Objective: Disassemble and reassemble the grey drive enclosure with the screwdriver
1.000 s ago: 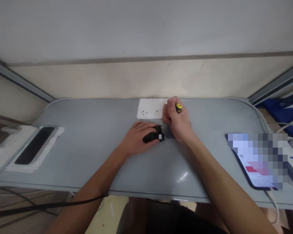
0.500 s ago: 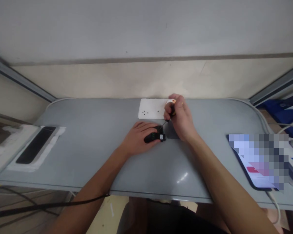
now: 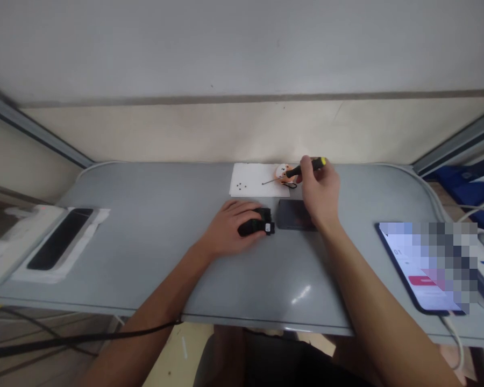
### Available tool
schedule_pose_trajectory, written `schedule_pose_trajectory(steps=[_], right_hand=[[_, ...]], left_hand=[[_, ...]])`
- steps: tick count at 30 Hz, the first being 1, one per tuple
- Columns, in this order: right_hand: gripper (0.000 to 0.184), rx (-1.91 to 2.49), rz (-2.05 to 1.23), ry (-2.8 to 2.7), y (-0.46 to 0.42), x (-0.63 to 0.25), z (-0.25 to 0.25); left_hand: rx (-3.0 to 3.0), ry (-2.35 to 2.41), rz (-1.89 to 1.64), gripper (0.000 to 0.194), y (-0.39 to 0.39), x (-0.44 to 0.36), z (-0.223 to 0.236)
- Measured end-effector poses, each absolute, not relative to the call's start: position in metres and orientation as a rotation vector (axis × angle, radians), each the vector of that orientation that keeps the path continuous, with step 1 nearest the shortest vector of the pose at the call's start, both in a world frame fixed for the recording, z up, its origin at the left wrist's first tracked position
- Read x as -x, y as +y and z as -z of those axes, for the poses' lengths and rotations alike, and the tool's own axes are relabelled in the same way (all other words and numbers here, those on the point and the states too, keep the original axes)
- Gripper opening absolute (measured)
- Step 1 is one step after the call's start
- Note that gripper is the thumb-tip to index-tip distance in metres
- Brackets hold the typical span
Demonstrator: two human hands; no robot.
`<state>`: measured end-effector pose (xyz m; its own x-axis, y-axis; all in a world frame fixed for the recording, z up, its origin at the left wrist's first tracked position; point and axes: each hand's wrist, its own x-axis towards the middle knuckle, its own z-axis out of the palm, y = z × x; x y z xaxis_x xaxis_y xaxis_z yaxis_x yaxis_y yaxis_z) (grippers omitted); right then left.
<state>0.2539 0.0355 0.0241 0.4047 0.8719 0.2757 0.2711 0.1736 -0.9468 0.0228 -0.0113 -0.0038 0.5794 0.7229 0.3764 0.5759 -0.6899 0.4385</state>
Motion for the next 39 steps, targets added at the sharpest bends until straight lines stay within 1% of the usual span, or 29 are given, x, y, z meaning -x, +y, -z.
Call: schedule_pose_trajectory(steps=[3,10,14,19,23,30,34,39], right_hand=[[0.041,1.409,-0.543,-1.168,0.037,-0.255,-0.020],[0.041,1.414,-0.604,-1.210,0.036,-0.252,-0.015],[0.041,1.352,-0.645,-1.213,0.031,-0.248,-0.023],[0.040,1.375,-0.593,-1.201,0.027,-0.249,-0.034],[0.042,1.470,-0.547,-1.199,0.032,-0.255,-0.029],[0.045,1.446,-0.607,-1.263,0.037,-0.252,-0.015],[0.045,1.367,-0.648,-1.217,0.035,-0.248,-0.019],[0.049,1.296,-0.799,-1.146,0.032,-0.245,-0.025]], left_hand=[[-2.465,1.092,-0.848,0.019,-0.012,-0.019,0.003],[-2.142,1.233,-1.124,0.021,-0.008,-0.014,0.000],[-2.027,1.255,-1.251,0.015,-0.004,-0.010,0.002],[-2.033,1.324,-1.217,0.015,-0.001,-0.006,0.007],[-2.078,1.337,-1.200,0.015,0.000,-0.006,0.009],[-1.945,1.317,-1.254,0.015,0.000,-0.006,0.009],[-1.909,1.331,-1.267,0.015,0.000,-0.008,0.009],[-1.894,1.365,-1.253,0.017,-0.002,-0.011,0.009]])
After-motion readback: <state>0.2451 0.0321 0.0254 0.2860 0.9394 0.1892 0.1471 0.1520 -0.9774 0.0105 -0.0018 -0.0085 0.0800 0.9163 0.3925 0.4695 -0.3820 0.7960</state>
